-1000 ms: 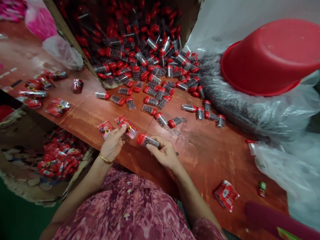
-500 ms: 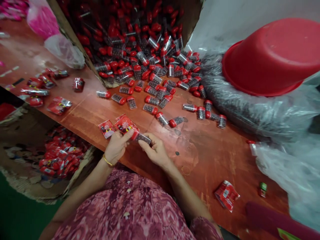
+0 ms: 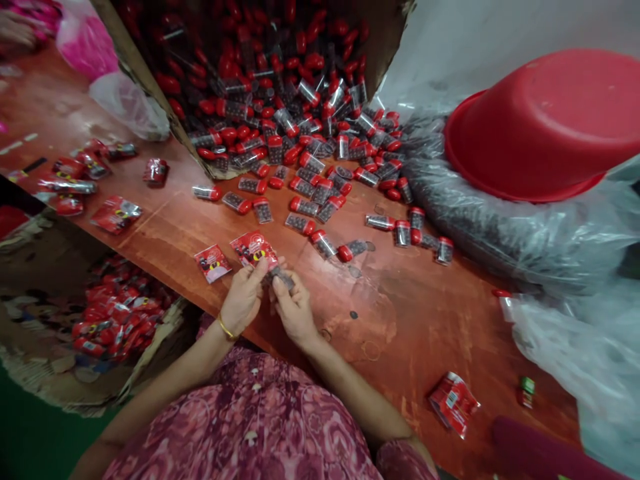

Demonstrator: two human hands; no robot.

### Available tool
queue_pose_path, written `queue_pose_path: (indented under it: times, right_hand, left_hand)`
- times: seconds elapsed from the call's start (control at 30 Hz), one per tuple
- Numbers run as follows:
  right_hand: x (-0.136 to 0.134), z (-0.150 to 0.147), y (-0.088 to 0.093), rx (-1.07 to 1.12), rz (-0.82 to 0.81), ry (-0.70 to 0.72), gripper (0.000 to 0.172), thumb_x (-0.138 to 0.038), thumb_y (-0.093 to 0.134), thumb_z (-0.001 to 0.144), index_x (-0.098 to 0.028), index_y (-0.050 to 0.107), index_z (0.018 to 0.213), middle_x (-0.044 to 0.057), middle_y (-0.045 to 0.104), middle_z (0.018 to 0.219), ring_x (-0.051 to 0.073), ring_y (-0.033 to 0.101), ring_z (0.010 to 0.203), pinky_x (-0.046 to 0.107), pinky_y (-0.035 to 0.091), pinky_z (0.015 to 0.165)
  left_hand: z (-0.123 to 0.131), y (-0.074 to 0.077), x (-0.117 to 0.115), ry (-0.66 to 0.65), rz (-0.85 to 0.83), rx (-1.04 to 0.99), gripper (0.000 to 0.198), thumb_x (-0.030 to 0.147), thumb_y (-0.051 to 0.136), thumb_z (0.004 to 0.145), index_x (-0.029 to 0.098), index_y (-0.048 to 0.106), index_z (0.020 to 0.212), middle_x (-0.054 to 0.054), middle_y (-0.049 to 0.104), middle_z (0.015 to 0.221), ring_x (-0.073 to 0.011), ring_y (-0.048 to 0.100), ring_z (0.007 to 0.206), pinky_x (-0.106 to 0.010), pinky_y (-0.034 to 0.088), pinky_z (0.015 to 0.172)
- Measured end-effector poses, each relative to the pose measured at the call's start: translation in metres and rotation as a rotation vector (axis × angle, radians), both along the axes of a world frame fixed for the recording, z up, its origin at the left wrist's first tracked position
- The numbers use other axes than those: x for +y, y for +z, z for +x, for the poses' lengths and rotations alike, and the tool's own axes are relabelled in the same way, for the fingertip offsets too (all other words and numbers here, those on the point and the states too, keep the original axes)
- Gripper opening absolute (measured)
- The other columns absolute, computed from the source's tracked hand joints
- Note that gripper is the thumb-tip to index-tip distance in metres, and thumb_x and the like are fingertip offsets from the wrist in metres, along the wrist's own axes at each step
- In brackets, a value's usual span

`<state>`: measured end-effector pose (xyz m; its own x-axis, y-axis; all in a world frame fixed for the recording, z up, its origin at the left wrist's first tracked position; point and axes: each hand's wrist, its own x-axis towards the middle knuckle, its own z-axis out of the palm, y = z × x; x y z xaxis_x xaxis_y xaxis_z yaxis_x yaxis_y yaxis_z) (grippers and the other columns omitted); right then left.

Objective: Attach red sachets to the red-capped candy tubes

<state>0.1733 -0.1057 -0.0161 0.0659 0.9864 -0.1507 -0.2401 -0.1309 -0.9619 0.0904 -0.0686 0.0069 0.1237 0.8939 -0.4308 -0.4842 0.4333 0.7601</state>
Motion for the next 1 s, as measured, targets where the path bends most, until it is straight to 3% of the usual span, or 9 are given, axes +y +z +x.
queue_pose_path:
  times: [0.1, 0.23, 0.43, 0.57, 0.67, 0.77, 0.87, 1.0]
  right_hand:
    - [-0.002, 0.000, 0.000, -0.133, 0.042, -0.080, 0.026, -0.047, 0.050, 0.082, -0.023, 0.047, 0.089, -0.005, 0.045, 0.063, 0.009, 0.041, 0.050, 0.021, 0.036, 0.045]
    - [0.001, 0.011, 0.009, -0.266, 0.115, 0.061, 0.025, -0.045, 0.053, 0.082, -0.021, 0.052, 0.087, -0.003, 0.047, 0.066, 0.010, 0.042, 0.056, 0.022, 0.037, 0.050]
    - [0.008, 0.017, 0.016, 0.040, -0.045, 0.205, 0.030, -0.050, 0.055, 0.079, -0.023, 0.043, 0.080, -0.010, 0.032, 0.051, 0.005, 0.026, 0.037, 0.019, 0.029, 0.034]
    - [0.005, 0.007, 0.012, 0.089, -0.031, 0.121, 0.032, -0.051, 0.058, 0.077, -0.023, 0.043, 0.081, -0.010, 0.034, 0.054, 0.005, 0.028, 0.038, 0.018, 0.032, 0.034]
    - [0.002, 0.002, 0.008, 0.029, 0.012, 0.077, 0.029, -0.052, 0.050, 0.082, -0.024, 0.044, 0.084, -0.009, 0.038, 0.055, 0.006, 0.033, 0.039, 0.019, 0.035, 0.038]
    - [0.005, 0.008, 0.003, -0.174, 0.083, 0.061, 0.031, -0.052, 0.042, 0.086, -0.023, 0.051, 0.093, -0.002, 0.055, 0.072, 0.011, 0.052, 0.059, 0.025, 0.047, 0.056]
    - [0.016, 0.026, -0.002, -0.472, 0.188, 0.014, 0.037, -0.048, 0.047, 0.084, -0.023, 0.054, 0.110, 0.007, 0.060, 0.105, 0.018, 0.056, 0.096, 0.035, 0.045, 0.087]
    - [0.034, 0.047, -0.009, -0.554, 0.306, 0.078, 0.030, -0.041, 0.052, 0.083, -0.024, 0.062, 0.106, 0.006, 0.066, 0.101, 0.019, 0.058, 0.096, 0.038, 0.043, 0.090]
  left_hand:
    - [0.002, -0.001, -0.002, -0.011, 0.035, 0.034, 0.034, 0.047, 0.073, 0.059, 0.014, 0.066, 0.067, -0.002, 0.066, 0.062, -0.0136, 0.060, 0.062, -0.025, 0.046, 0.062]
    - [0.001, 0.006, 0.001, -0.016, 0.056, 0.007, 0.026, 0.035, 0.074, 0.058, 0.013, 0.071, 0.071, -0.004, 0.070, 0.069, -0.0155, 0.062, 0.070, -0.027, 0.047, 0.071]
    - [-0.001, 0.013, 0.004, -0.047, 0.119, 0.066, 0.020, 0.032, 0.074, 0.059, 0.014, 0.071, 0.067, -0.002, 0.068, 0.065, -0.0133, 0.059, 0.065, -0.026, 0.046, 0.068]
    - [-0.006, 0.012, 0.003, -0.093, 0.146, 0.042, 0.025, 0.037, 0.074, 0.061, 0.015, 0.070, 0.072, -0.002, 0.068, 0.070, -0.0138, 0.060, 0.067, -0.026, 0.046, 0.069]
    - [-0.010, 0.008, 0.002, -0.138, 0.142, 0.028, 0.035, 0.049, 0.066, 0.068, 0.015, 0.070, 0.072, -0.003, 0.066, 0.062, -0.0136, 0.057, 0.056, -0.026, 0.046, 0.060]
    - [-0.015, -0.002, 0.005, -0.158, 0.220, 0.158, 0.035, 0.050, 0.062, 0.072, 0.016, 0.070, 0.075, -0.003, 0.066, 0.063, -0.0134, 0.056, 0.053, -0.026, 0.046, 0.057]
    - [-0.023, -0.011, 0.012, -0.170, 0.364, 0.377, 0.026, 0.041, 0.063, 0.073, 0.018, 0.071, 0.083, -0.004, 0.071, 0.080, -0.0184, 0.063, 0.074, -0.029, 0.048, 0.075]
    - [-0.028, -0.019, 0.020, -0.255, 0.541, 0.535, 0.028, 0.031, 0.063, 0.073, 0.023, 0.069, 0.099, -0.005, 0.068, 0.107, -0.0238, 0.056, 0.110, -0.036, 0.036, 0.100]
